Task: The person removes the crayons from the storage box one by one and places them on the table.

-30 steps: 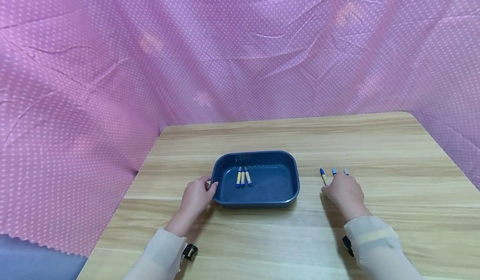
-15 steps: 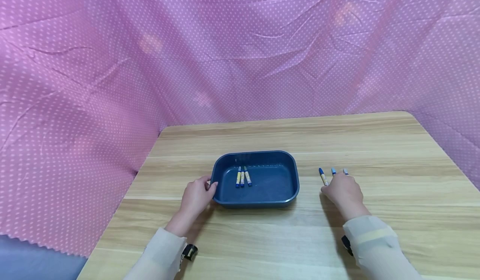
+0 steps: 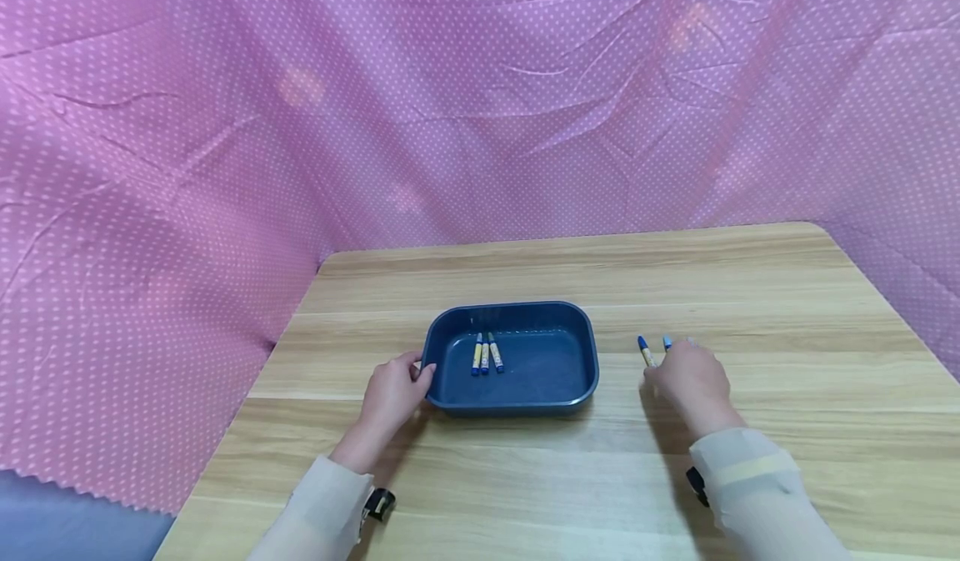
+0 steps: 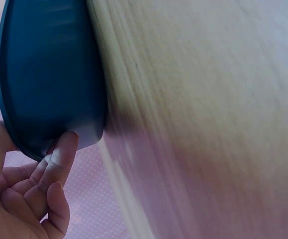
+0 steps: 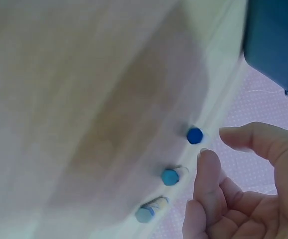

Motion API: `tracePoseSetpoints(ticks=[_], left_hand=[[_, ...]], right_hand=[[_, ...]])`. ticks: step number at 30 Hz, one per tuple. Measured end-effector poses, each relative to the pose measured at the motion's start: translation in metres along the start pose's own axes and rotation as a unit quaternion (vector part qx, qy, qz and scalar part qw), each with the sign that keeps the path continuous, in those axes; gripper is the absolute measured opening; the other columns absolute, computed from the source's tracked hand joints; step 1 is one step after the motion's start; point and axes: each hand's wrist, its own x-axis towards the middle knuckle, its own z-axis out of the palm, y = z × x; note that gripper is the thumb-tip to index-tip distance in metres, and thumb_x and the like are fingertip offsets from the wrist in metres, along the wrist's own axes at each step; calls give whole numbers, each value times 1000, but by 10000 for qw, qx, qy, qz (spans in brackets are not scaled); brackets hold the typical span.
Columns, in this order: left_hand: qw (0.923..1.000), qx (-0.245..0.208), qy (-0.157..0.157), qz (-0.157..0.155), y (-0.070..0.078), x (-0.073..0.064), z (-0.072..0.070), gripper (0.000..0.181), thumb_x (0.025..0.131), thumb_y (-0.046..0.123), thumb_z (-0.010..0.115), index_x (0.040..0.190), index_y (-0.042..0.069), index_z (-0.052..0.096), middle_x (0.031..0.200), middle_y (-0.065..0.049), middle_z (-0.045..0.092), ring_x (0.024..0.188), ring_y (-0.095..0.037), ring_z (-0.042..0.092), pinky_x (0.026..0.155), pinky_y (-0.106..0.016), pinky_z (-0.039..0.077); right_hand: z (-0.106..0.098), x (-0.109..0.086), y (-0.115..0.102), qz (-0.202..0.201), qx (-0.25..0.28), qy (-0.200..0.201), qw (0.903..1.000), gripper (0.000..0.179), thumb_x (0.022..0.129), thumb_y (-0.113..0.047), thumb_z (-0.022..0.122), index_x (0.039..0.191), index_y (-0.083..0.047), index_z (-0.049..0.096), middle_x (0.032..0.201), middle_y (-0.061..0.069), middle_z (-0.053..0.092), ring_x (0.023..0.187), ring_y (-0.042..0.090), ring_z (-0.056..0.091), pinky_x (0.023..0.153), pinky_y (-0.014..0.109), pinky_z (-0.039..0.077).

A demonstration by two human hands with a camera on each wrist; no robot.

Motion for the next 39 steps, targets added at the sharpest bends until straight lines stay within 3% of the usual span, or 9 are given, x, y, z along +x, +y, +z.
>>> tracePoseSetpoints(ticks=[7,12,16,26,39], left_hand=[[10000,43,13,27,-1,1,1,32,83,29,55,104,5,60,59,3,52,49,-11,48,45,-24,38],[10000,44,8,33,-2,0,1,33,83,29,55,105,5,60,58,3,52,49,-11,48,45,-24,38],[10000,55,-5,45,-1,0,0,33,83,30,55,104,5,60,56,3,51,49,-12,48,46,-24,38],[10000,66,-27,3,-1,0,0,35,83,31,55,106,5,59,57,3,51,49,-12,47,46,-24,38],[9999,96,-8,52,-2,0,1,36,83,31,55,106,4,59,57,3,50,48,-11,47,45,-24,38]], right_hand=[[-17,-1,-6,-326,-79,479,9983,31,79,-30,55,57,-9,50,52,0,45,49,17,41,45,30,33],[-28,-4,-14,-513,-45,777,9956,36,78,-31,54,87,4,58,74,15,60,65,28,53,55,38,39],[-33,-5,-21,-494,-49,973,9940,48,78,-34,54,100,8,54,96,26,55,78,38,53,59,42,40],[-40,-8,-35,-786,-2,1305,9883,51,79,-38,54,106,6,52,91,20,60,82,37,53,61,43,39],[-39,-12,-56,-1105,77,1620,9806,57,79,-42,54,113,4,48,99,22,56,85,37,53,63,44,39]])
